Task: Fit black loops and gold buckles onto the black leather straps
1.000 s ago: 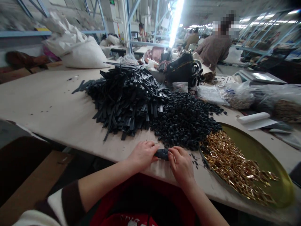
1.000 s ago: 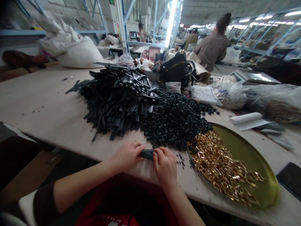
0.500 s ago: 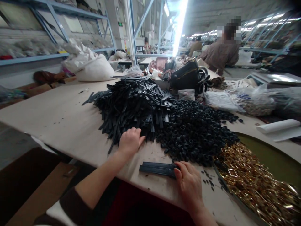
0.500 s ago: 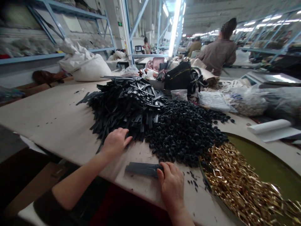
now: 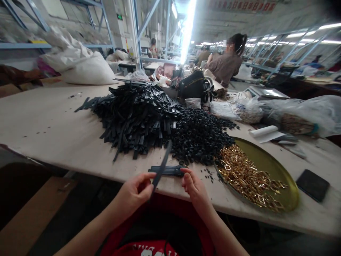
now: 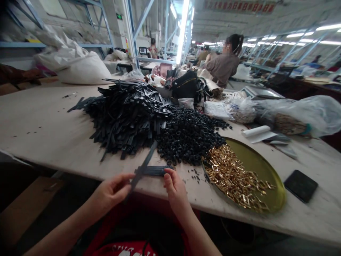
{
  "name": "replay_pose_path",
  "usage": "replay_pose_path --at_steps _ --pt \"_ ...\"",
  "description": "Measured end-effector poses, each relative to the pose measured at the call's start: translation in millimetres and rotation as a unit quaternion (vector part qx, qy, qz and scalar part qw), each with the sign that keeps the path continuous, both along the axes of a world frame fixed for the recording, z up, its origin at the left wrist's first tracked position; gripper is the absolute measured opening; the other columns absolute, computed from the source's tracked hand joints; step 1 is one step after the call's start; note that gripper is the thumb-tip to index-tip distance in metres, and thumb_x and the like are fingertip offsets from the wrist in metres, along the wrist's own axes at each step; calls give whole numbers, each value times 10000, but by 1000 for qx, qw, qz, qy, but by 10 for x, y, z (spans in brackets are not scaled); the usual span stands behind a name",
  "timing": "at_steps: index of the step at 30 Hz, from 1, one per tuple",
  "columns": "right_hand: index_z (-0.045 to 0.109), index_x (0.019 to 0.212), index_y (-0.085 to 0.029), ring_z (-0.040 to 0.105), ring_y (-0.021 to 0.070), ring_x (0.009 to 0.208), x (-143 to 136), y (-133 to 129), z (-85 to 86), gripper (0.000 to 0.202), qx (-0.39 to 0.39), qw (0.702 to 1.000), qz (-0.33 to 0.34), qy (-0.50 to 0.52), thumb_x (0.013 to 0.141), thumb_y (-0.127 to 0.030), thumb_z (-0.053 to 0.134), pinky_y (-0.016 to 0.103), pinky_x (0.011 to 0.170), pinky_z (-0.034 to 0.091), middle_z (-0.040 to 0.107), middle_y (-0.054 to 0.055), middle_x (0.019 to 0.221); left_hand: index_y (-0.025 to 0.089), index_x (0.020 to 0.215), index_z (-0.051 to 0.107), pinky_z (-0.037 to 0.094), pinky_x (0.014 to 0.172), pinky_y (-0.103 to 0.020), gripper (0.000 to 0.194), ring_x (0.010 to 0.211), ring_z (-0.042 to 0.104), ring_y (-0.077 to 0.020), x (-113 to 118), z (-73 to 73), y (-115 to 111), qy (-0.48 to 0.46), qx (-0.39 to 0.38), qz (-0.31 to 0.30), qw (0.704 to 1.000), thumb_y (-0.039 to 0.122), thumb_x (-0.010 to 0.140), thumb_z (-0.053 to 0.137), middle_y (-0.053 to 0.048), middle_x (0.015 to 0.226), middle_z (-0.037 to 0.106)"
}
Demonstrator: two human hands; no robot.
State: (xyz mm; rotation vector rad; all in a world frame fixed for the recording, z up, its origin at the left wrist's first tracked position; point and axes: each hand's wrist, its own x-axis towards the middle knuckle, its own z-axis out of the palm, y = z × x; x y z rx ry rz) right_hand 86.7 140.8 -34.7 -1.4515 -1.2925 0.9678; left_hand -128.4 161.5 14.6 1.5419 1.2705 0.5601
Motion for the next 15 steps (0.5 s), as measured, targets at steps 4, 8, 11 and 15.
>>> replay_pose_path --at_steps 4,8,11,15 --pt "483 865 -191 268 60 391 -109 -92 148 355 -91 972 -2 217 792 -537 449 183 369 208 323 -88 511 138 973 572 336 493 -181 260 568 441 -83 168 -36 -444 -57 -110 -129 984 246 749 498 23 673 525" --pt "482 817 -199 311 61 417 -196 -179 188 342 -99 972 61 206 738 -528 531 182 387 246 365 -80 533 142 916 520 386 542 -192 211 592 484 -81 381 -60 -349 -142 -141 -131 971 243 731 525 18 738 548" --pt "504 820 -190 410 98 466 -50 -104 147 365 -58 994 73 65 812 -539 395 215 440 335 451 -42 566 147 864 467 356 467 -185 208 468 453 -58 518 -89 -185 -171 -173 -57 968 327 763 497 43 648 517" --pt "564 895 -170 539 171 703 440 245 -2 244 31 941 -38 -335 862 -352 406 278 624 390 580 61 805 155 884 450 302 415 -158 201 411 434 -39 578 -147 -67 -205 -227 -9 952 324 780 481 60 601 514"
